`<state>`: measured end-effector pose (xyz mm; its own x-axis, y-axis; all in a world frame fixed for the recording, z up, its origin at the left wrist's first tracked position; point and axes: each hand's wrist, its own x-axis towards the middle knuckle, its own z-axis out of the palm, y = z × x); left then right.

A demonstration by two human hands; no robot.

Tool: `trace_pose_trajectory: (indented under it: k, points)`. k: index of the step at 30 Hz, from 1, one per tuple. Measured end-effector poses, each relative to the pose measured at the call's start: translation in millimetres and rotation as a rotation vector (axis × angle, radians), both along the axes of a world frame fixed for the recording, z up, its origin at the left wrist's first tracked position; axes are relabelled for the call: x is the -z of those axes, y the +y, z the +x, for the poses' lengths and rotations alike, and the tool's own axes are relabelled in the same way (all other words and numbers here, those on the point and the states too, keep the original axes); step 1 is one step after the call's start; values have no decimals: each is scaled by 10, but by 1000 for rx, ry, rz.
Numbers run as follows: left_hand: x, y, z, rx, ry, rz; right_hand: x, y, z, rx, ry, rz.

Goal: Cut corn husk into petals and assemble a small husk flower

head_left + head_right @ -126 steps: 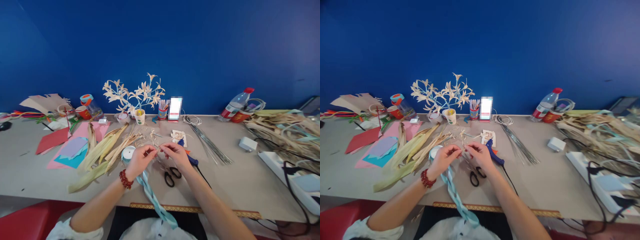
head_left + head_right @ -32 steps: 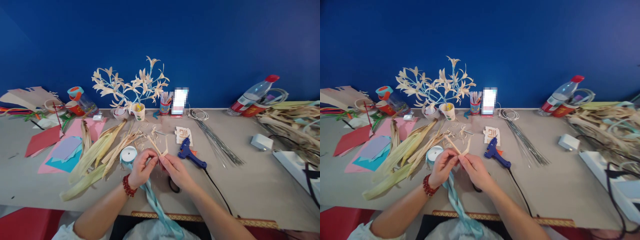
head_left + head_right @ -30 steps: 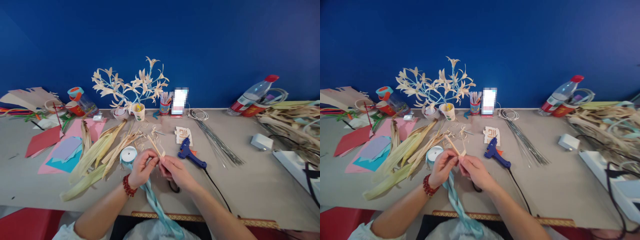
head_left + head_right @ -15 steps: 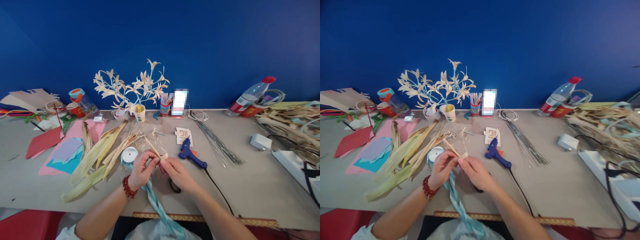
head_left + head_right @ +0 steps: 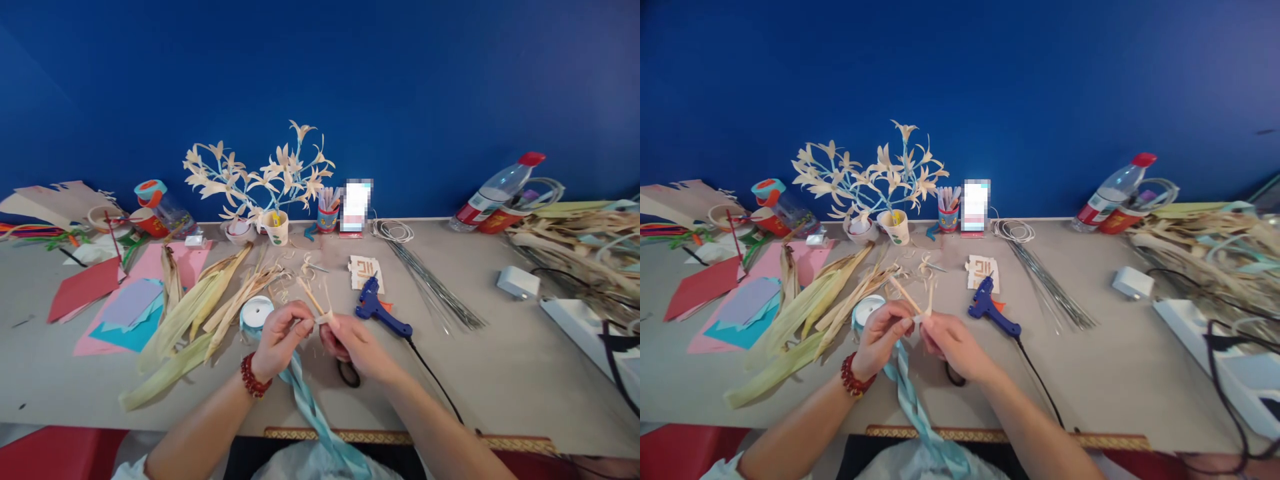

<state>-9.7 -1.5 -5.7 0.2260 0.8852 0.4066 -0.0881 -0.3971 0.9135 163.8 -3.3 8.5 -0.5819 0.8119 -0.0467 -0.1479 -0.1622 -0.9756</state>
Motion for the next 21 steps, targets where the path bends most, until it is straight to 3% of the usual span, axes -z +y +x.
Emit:
trace_pose_trajectory:
  k: [3, 5, 7, 12, 14, 16, 19, 21]
  points:
    - [19, -12, -14, -54, 89, -4, 4, -13, -51, 121, -228, 293]
    - [29, -19, -20, -59, 132, -17, -13, -22, -67, 145, -273, 334]
    - [32, -21, -21, -41, 134, -15, -31, -29, -59, 122, -215, 254]
    - [5, 0, -11, -5, 41, -6, -45, -20, 11, -92, 129, -214]
    - [-11, 10, -8, 0, 25, -11, -34, -12, 16, -117, 163, -269]
    - [-18, 15, -8, -12, 19, -13, -14, -8, -4, -46, 94, -153]
    - [-2, 5, -14, -47, 42, -28, 17, -16, -53, 105, -122, 191]
    - [17, -6, -19, -47, 62, -41, 31, -27, -79, 151, -225, 307]
